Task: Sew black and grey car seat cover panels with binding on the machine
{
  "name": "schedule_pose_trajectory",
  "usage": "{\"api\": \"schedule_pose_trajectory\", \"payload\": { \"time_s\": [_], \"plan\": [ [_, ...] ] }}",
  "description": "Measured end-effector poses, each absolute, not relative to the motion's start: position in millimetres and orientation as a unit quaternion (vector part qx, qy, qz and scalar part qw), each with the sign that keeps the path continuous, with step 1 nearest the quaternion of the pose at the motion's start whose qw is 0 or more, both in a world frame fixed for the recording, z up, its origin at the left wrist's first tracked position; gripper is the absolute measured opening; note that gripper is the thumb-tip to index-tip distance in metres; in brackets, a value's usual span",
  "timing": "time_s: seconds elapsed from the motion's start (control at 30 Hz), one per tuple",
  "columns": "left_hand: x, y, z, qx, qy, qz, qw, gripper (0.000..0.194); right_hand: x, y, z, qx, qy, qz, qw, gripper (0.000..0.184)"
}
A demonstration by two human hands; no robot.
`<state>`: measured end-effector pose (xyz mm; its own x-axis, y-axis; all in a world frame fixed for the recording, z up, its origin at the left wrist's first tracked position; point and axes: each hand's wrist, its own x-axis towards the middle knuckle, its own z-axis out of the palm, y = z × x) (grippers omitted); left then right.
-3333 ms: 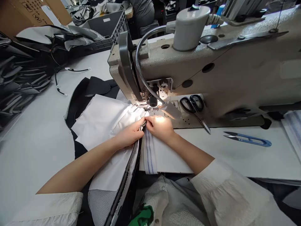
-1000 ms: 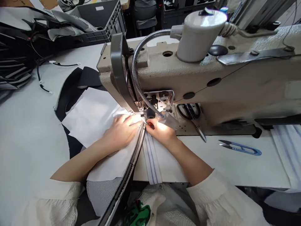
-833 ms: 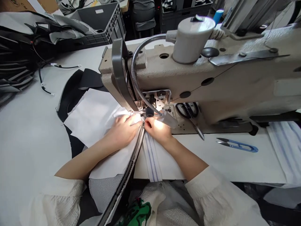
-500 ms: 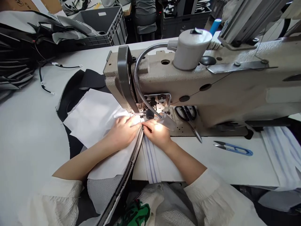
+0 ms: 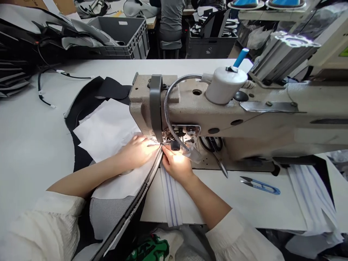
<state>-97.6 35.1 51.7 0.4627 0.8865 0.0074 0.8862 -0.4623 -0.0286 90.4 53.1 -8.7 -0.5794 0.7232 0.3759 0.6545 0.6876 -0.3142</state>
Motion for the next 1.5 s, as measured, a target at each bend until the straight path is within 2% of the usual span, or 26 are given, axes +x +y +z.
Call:
{"api": "schedule_pose_trajectory", "payload": {
  "time_s": [0.53, 0.87, 1.2, 1.33, 1.5],
  "plan": [
    [-101, 40, 45, -0.855, -0.519, 0.002, 0.023, 0.022, 88, 58, -5, -0.358, -0.899, 0.056, 0.246, 0.031],
    [-101, 32, 50, -0.855, -0.519, 0.005, -0.009, 0.029, 90, 53, -8, -0.352, -0.903, 0.05, 0.241, 0.03],
    [-102, 34, 42, -0.861, -0.507, -0.043, 0.023, 0.027, 114, 22, 4, -0.354, -0.907, 0.074, 0.216, 0.043],
    [-105, 33, 33, -0.867, -0.488, -0.087, 0.051, 0.028, 162, 11, 1, -0.444, -0.863, 0.014, 0.242, 0.03],
    [-104, 37, 28, -0.867, -0.487, -0.097, 0.034, 0.031, 214, 22, -5, -0.58, -0.778, -0.095, 0.223, 0.026]
  ]
}}
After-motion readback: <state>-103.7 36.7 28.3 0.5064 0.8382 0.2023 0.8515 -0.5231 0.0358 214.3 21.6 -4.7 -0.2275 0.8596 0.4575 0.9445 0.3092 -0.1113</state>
